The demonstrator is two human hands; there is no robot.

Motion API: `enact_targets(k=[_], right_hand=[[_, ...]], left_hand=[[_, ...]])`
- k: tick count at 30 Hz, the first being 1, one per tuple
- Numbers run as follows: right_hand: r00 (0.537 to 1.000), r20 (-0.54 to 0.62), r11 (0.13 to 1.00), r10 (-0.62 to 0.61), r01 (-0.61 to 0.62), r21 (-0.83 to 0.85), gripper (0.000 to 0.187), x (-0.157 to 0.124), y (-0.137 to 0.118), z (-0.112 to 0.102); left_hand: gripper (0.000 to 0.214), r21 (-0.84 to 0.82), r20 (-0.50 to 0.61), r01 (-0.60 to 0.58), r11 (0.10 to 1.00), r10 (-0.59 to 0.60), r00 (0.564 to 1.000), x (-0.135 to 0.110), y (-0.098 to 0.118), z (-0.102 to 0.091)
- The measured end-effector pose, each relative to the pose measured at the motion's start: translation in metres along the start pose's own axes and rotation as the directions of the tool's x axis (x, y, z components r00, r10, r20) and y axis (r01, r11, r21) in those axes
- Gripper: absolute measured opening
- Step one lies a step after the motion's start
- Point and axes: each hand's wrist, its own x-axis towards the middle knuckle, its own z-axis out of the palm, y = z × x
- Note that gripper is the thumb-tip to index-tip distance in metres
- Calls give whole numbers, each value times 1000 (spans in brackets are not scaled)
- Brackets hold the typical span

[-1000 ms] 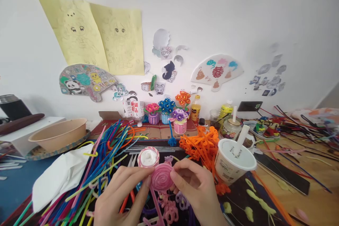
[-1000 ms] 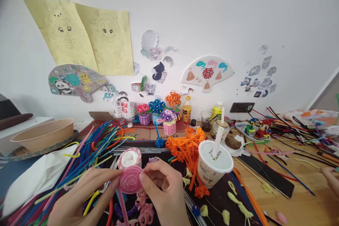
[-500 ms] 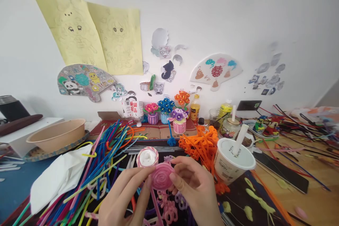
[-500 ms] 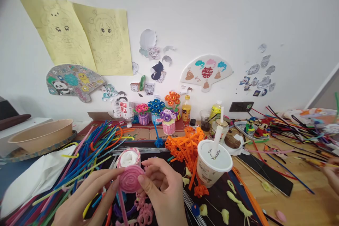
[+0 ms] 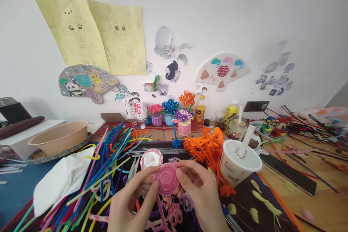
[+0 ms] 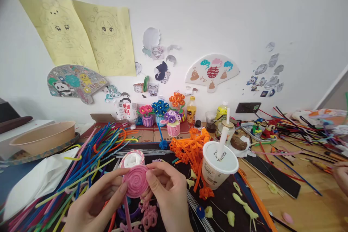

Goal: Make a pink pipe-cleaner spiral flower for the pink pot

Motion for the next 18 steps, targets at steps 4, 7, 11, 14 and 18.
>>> enact_targets(k=[4,7,11,14,18], right_hand=[[999,24,1000,21,-21,16,23,5,4,-3],[999,18,999,37,-37,21,26,7,6,-5],[996,25,996,82,-83,36,29,9,9,-8],[991,36,992,128,-129,19,33,11,10,-10],[972,136,982,189,-185,-42,39,11,11,-12]], left_hand=[[26,-111,25,96,989,-94,995,2,-5,4],[26,-120,34,143,982,-140,990,3,-8,7],[22,-77,13,131,988,-130,991,4,-9,10],[22,-33,8,106,994,-105,994,4,-12,11],[24,9,33,77,997,-77,996,3,-16,12]])
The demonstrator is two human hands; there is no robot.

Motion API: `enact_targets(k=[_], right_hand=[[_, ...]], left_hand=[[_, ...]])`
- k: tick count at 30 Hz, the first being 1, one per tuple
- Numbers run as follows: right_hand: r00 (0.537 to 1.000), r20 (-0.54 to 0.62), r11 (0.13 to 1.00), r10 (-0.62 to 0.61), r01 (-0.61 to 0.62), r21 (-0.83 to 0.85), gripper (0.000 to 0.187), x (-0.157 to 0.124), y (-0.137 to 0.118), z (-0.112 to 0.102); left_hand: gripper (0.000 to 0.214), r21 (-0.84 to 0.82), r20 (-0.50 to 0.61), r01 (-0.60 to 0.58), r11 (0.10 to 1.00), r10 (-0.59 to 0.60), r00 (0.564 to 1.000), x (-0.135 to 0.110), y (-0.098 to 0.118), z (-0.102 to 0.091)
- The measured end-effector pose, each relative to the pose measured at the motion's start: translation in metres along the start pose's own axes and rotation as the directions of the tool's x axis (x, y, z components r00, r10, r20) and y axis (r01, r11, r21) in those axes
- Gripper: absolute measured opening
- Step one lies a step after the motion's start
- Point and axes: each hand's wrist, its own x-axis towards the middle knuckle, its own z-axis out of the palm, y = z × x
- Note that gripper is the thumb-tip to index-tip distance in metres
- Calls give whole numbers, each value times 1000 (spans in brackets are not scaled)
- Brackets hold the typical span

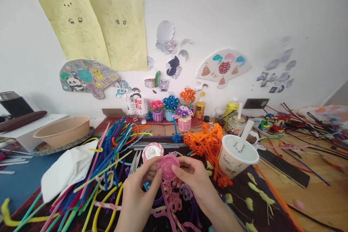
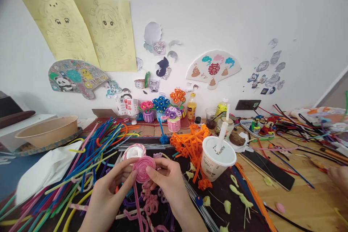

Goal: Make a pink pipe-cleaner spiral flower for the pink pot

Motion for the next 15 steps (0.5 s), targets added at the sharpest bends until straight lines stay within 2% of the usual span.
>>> enact_targets(k=[9,15], right_hand=[[998,57,999,6,-3,-45,35,1,5,-2],[999,43,996,-30,33,-78,26,1,5,-2]], left_hand=[[21,154,-75,-94,984,106,992,-3,-5,-2],[19,218,-60,-177,960,194,979,-4,-5,0]])
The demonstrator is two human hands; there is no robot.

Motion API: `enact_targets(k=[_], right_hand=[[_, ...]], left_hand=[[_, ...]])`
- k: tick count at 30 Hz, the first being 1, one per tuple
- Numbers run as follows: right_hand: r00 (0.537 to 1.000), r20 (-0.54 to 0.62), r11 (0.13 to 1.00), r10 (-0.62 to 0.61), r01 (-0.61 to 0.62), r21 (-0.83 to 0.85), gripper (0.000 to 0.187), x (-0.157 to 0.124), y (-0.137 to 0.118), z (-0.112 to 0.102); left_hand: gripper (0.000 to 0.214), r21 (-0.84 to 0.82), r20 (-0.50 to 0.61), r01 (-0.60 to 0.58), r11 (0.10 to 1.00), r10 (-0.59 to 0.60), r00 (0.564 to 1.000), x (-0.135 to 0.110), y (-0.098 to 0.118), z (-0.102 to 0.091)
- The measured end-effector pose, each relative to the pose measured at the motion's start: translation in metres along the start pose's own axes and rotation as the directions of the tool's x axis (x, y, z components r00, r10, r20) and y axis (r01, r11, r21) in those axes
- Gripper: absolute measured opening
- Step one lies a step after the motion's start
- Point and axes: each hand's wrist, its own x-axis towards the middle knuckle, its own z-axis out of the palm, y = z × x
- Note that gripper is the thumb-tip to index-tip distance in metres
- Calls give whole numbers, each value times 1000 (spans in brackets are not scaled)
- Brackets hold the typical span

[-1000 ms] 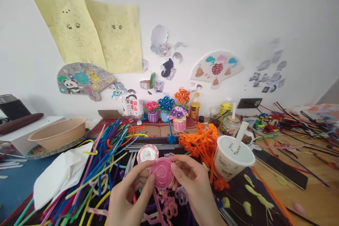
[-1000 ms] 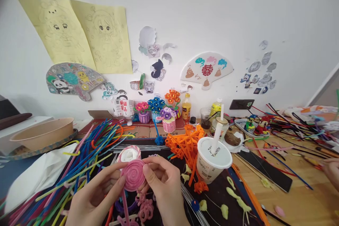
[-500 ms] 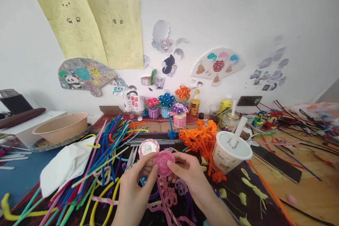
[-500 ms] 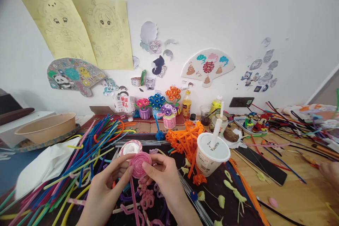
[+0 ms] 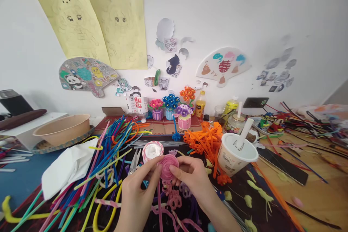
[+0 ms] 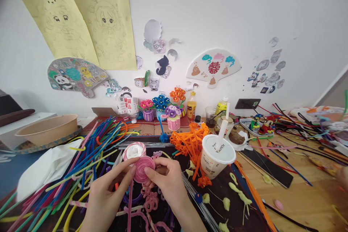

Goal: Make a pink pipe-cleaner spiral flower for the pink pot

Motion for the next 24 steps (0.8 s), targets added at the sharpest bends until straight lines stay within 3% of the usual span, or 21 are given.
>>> enact_targets(k=[9,14,24], right_hand=[[995,-62,996,-84,82,-24,32,-2,0,2],[985,-94,988,-147,142,-59,23,-4,-5,6],[986,-157,996,-50,61,67,28,1,0,-1]], left_hand=[[20,-38,48,-24,999,26,999,-1,-3,0],[20,-5,30,-26,1000,26,999,-1,-5,0],[23,91,12,-90,992,89,996,-3,-4,0]])
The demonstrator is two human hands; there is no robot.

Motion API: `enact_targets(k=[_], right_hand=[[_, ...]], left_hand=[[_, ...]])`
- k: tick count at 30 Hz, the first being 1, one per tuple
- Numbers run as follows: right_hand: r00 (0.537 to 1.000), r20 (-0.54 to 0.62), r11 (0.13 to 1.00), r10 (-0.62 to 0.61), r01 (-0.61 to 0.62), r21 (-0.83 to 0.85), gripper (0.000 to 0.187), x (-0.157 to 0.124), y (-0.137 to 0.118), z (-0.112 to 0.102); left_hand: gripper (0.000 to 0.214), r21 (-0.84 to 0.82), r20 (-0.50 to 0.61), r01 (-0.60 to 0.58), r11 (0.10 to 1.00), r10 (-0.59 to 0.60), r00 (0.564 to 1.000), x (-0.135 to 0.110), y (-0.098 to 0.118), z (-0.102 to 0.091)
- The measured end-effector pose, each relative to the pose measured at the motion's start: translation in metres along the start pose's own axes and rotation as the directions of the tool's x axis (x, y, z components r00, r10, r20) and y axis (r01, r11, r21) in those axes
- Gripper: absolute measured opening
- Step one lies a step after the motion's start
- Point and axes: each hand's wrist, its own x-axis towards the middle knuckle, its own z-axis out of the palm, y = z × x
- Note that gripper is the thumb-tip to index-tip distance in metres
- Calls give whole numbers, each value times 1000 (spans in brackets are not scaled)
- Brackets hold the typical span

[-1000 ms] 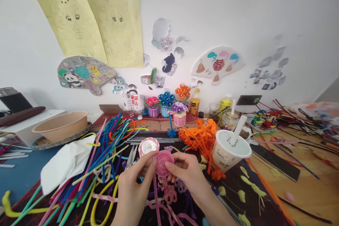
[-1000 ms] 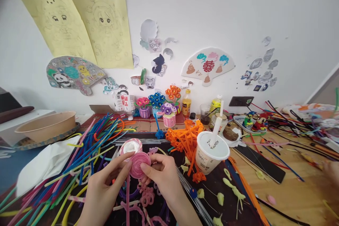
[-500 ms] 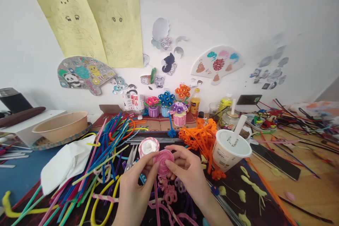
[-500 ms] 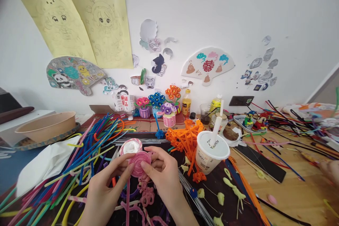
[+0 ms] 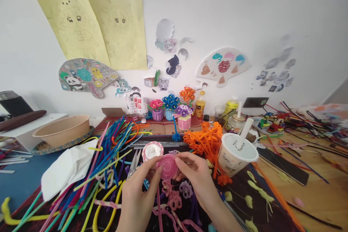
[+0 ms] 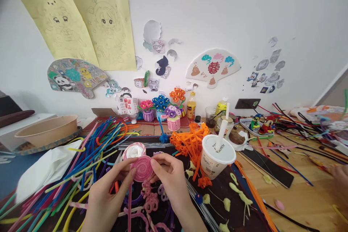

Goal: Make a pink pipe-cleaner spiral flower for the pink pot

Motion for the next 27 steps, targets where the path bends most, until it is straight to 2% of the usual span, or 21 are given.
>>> enact_targets(k=[6,12,18,27], right_hand=[[1000,-13,999,13,-12,38,27,-1,-1,1],[999,35,1000,-7,6,11,26,0,-2,-1],[998,52,1000,-26,26,-3,21,0,0,-4],[997,51,998,-50,51,-26,20,-1,-2,-4]], left_hand=[[21,67,1,-45,997,45,999,1,2,0],[15,78,-67,-49,996,54,996,3,6,1],[19,12,17,6,1000,-7,1000,1,4,0],[25,9,40,-2,1000,1,999,2,4,-2]])
